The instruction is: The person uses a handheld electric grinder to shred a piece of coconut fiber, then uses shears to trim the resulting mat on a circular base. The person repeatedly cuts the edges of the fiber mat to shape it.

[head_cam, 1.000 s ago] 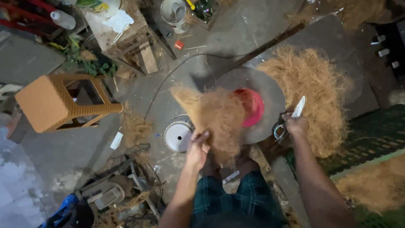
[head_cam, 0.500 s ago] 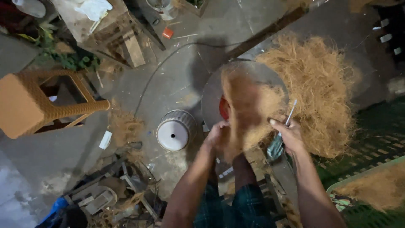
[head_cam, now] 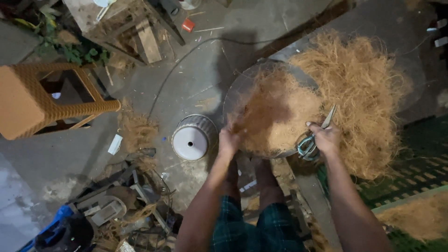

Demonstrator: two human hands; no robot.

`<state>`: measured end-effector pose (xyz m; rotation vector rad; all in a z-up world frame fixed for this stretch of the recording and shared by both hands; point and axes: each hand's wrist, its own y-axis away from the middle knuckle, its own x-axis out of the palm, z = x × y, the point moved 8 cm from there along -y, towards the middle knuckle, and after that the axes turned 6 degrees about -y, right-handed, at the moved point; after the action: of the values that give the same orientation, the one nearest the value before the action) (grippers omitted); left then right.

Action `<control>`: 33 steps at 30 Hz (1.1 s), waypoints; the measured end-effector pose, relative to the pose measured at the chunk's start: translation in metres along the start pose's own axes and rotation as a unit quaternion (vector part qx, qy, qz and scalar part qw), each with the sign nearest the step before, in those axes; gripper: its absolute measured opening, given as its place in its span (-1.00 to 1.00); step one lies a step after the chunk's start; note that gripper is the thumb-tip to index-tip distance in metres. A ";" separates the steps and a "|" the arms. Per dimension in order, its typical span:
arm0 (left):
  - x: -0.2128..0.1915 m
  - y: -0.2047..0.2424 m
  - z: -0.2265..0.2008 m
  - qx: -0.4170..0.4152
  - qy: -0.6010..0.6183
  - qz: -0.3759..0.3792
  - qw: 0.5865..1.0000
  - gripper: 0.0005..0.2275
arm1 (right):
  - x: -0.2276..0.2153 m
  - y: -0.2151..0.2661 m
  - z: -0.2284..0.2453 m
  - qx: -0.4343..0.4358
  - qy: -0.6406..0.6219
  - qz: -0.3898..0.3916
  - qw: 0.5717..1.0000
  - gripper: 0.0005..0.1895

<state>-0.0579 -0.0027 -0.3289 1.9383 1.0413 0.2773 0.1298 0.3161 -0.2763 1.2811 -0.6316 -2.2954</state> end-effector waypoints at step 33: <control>-0.099 0.119 -0.057 -0.026 0.226 -0.023 0.974 -0.38 | -0.067 0.091 0.029 0.004 -0.267 0.132 0.955 -0.42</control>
<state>-0.0849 -0.0728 -0.1818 1.8426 1.3523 0.7368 0.1502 0.2862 -0.1650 0.5190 -0.9235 -2.4040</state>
